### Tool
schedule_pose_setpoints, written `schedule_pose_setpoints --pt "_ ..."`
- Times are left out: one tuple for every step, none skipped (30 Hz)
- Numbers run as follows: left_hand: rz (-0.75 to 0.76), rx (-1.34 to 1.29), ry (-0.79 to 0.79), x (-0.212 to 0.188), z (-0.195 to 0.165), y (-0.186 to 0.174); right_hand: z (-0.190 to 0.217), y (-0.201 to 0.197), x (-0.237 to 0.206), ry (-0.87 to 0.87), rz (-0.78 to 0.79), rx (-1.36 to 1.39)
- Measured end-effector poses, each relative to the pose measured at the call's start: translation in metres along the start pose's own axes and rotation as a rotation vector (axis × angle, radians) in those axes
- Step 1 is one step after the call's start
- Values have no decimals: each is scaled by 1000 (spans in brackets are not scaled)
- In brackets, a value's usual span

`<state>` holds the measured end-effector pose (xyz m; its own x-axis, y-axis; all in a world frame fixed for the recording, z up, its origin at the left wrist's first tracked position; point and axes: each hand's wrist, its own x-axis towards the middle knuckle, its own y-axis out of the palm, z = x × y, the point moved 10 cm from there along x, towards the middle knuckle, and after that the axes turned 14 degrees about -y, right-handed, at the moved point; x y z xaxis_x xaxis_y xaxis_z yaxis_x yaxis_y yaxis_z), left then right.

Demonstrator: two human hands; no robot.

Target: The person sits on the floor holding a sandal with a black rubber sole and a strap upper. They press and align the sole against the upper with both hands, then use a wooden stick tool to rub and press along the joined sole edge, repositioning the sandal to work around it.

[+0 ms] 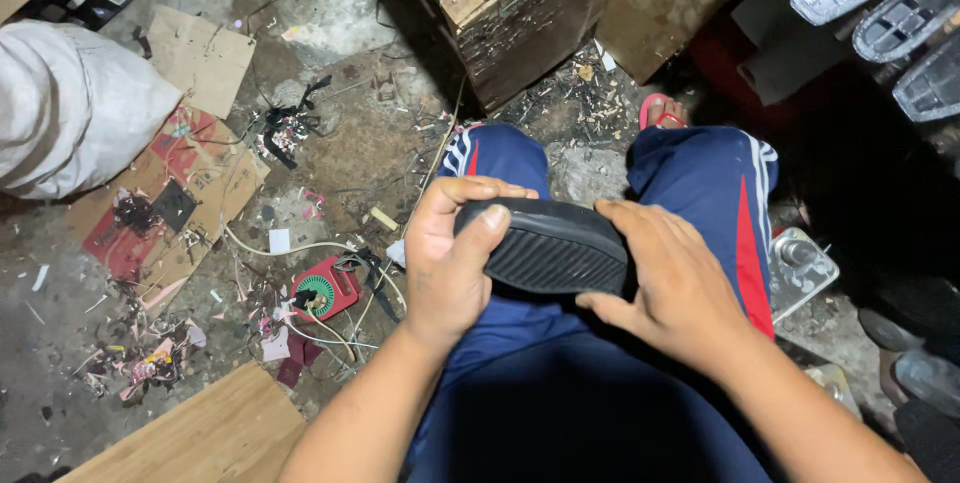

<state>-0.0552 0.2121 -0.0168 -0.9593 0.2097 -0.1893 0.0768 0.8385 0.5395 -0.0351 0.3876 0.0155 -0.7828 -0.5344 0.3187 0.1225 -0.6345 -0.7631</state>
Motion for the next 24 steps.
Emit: schedule_pose_setpoints --pt "37 -2 3 3 -1 -3 -2 2 2 -25 -27 16" --pt "73 -4 8 7 -3 -7 -3 4 5 -52 -52 32" --pt "82 93 18 11 -5 -12 -8 8 8 -52 -56 16" --pt "89 189 21 14 -7 -18 -12 13 11 -48 -56 3" --pt "94 281 23 14 -7 -22 -16 18 13 -43 -52 -10" --pt "57 406 5 14 -4 -29 -18 25 16 -51 -35 -2" --pt "21 533 -10 16 -3 -35 -20 31 19 -62 -21 4" --pt "-13 660 -29 17 -1 -41 -21 37 21 -69 -8 11" --pt "-9 764 29 15 -6 -40 -18 36 23 -107 -48 19" --pt "-7 868 85 12 -11 -38 -15 36 25 -146 -87 31" --pt "-4 975 143 9 -15 -34 -10 36 27 -185 -129 43" --pt "7 995 119 9 -14 -34 -7 37 30 -204 -144 58" --pt "16 1016 99 9 -13 -33 -4 39 33 -226 -160 73" --pt "25 1038 82 9 -12 -32 0 41 37 -250 -179 88" --pt "20 1040 79 10 -13 -31 1 42 40 -252 -202 95" --pt "18 1041 74 11 -14 -31 3 44 44 -249 -224 102" --pt "14 1041 67 11 -14 -31 5 46 47 -246 -245 111" --pt "15 1045 64 12 -15 -31 7 47 49 -253 -269 137" --pt "18 1048 61 13 -15 -31 9 47 51 -257 -294 161" --pt "21 1051 57 14 -15 -32 10 48 52 -260 -318 185" --pt "31 1052 63 14 -15 -33 11 49 53 -263 -323 191" --pt "42 1054 71 15 -16 -33 12 50 54 -267 -330 196" --pt "54 1056 78 15 -16 -34 13 50 55 -270 -337 201" --pt "62 1062 67 16 -14 -35 14 51 56 -275 -326 198"
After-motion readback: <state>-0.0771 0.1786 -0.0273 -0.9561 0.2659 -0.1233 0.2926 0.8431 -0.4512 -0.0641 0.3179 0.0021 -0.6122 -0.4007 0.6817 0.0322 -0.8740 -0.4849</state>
